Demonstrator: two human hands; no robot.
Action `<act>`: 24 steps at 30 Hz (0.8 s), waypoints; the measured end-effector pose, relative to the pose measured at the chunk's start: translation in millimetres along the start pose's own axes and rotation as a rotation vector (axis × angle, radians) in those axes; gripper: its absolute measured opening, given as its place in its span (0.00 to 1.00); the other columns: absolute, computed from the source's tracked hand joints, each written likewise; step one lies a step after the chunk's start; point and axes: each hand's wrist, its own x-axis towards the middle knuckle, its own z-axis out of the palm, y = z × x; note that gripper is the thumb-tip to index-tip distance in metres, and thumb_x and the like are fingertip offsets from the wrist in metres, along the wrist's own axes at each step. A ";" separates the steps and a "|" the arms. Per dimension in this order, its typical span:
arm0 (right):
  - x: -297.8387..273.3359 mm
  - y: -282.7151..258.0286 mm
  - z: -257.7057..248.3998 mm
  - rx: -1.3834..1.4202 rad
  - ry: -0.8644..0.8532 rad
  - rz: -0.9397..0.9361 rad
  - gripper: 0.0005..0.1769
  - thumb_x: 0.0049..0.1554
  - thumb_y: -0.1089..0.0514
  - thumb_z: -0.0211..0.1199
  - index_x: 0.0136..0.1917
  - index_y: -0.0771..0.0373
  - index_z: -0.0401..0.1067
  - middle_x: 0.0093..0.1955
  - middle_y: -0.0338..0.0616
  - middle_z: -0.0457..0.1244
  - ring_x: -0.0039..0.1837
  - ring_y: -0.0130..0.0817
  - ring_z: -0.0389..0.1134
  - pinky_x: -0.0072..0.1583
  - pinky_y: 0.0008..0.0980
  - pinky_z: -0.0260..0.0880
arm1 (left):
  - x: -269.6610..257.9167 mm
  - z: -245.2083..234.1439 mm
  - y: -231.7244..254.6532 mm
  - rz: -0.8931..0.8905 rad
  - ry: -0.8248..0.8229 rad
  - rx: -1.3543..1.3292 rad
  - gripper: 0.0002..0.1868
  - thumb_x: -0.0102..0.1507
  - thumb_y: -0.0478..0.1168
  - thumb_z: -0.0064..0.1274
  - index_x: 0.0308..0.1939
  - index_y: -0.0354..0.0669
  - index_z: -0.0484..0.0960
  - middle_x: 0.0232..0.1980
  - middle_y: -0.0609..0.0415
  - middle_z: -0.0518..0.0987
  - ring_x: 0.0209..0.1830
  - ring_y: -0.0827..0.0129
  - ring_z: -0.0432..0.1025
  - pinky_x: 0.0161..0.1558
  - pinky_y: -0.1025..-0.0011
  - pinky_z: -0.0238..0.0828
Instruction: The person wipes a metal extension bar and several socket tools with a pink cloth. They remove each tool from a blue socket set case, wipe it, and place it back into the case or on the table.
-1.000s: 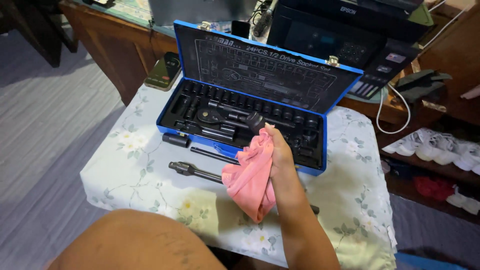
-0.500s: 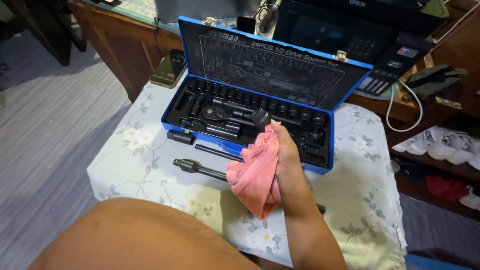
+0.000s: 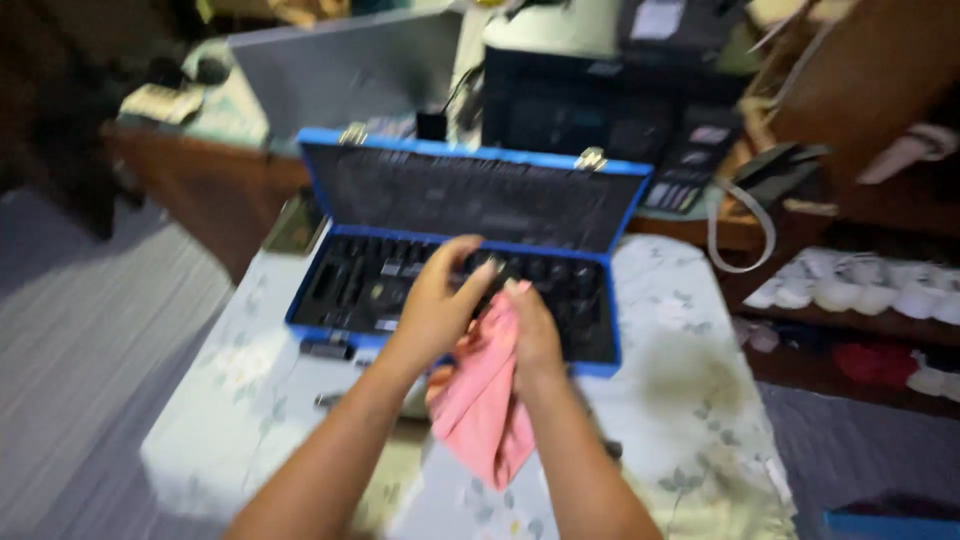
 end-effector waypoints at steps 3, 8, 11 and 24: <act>19.5 12.8 -28.0 -0.412 -0.029 -0.444 0.06 0.61 0.56 0.62 0.41 0.48 0.68 0.40 0.27 0.60 0.45 0.19 0.59 0.53 0.26 0.62 | -0.1 16.5 -37.5 -0.294 0.020 -0.240 0.26 0.65 0.51 0.50 0.65 0.46 0.75 0.66 0.56 0.78 0.65 0.72 0.71 0.68 0.73 0.62; -8.8 -5.0 -8.2 -1.206 -0.261 -0.945 0.09 0.59 0.59 0.60 0.51 0.63 0.75 0.47 0.51 0.65 0.51 0.47 0.68 0.58 0.41 0.67 | -6.7 39.6 -84.8 -0.300 -0.045 -1.030 0.29 0.66 0.55 0.47 0.60 0.35 0.75 0.52 0.37 0.83 0.49 0.57 0.78 0.56 0.61 0.74; -17.5 -12.5 13.2 -1.382 -0.351 -1.046 0.13 0.62 0.55 0.58 0.55 0.66 0.75 0.53 0.60 0.65 0.57 0.54 0.69 0.60 0.43 0.69 | -9.5 32.3 -110.2 -0.362 -0.051 -1.204 0.24 0.68 0.53 0.47 0.58 0.38 0.73 0.54 0.37 0.81 0.53 0.53 0.76 0.57 0.58 0.73; -17.0 30.9 -11.4 -0.620 -0.181 0.181 0.10 0.54 0.58 0.64 0.47 0.64 0.74 0.42 0.39 0.65 0.44 0.26 0.63 0.46 0.26 0.64 | -10.9 -1.0 -114.3 -0.244 -0.247 -1.442 0.19 0.64 0.52 0.60 0.41 0.41 0.72 0.36 0.47 0.79 0.51 0.49 0.78 0.57 0.59 0.72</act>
